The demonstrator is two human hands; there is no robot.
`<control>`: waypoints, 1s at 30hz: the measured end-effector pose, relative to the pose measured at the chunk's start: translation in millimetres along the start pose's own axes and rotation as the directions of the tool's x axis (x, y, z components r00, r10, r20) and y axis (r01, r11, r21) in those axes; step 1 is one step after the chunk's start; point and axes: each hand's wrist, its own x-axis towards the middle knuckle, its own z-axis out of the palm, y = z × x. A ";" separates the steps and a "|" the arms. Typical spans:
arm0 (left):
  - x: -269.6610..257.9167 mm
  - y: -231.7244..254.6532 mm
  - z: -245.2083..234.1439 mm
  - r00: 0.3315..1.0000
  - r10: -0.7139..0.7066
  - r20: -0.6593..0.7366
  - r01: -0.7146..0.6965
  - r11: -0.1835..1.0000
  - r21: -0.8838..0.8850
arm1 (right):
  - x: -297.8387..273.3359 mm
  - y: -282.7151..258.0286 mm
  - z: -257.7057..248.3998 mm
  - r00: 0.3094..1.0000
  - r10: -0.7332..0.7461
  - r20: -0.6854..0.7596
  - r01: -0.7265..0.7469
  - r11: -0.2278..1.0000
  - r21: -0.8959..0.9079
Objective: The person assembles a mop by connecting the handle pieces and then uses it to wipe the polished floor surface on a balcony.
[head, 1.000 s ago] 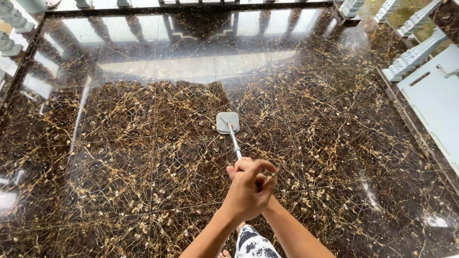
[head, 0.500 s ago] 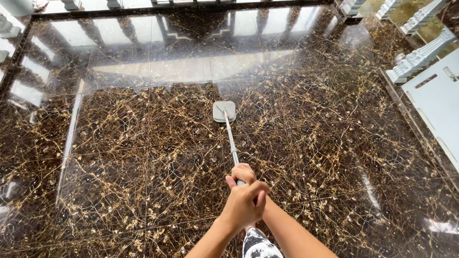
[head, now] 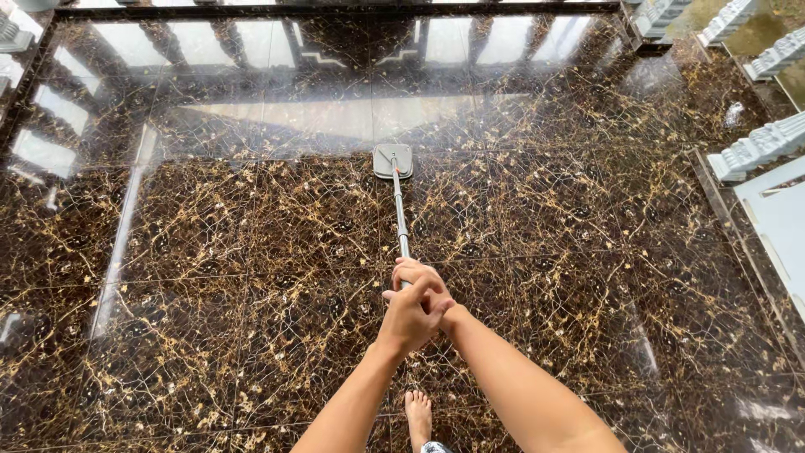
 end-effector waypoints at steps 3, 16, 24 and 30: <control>-2.2 -0.7 9.4 0.999 -0.048 -0.003 0.048 0.999 0.018 | -11.8 -11.2 -3.9 0.987 0.159 -0.003 -0.158 0.976 -0.147; -123.5 68.3 21.8 0.982 -0.161 0.104 0.165 0.986 -0.031 | -118.7 -62.4 45.8 0.982 0.084 -0.172 -0.135 0.940 -0.313; -221.3 148.1 26.3 0.985 -0.147 0.090 0.153 0.986 -0.069 | -208.2 -139.9 69.4 0.934 -0.012 -0.358 -0.098 0.953 -0.287; -252.0 177.3 24.9 0.870 0.475 -0.131 -0.411 0.846 0.341 | -231.3 -183.0 62.9 0.895 0.109 -0.432 -0.180 0.975 -0.128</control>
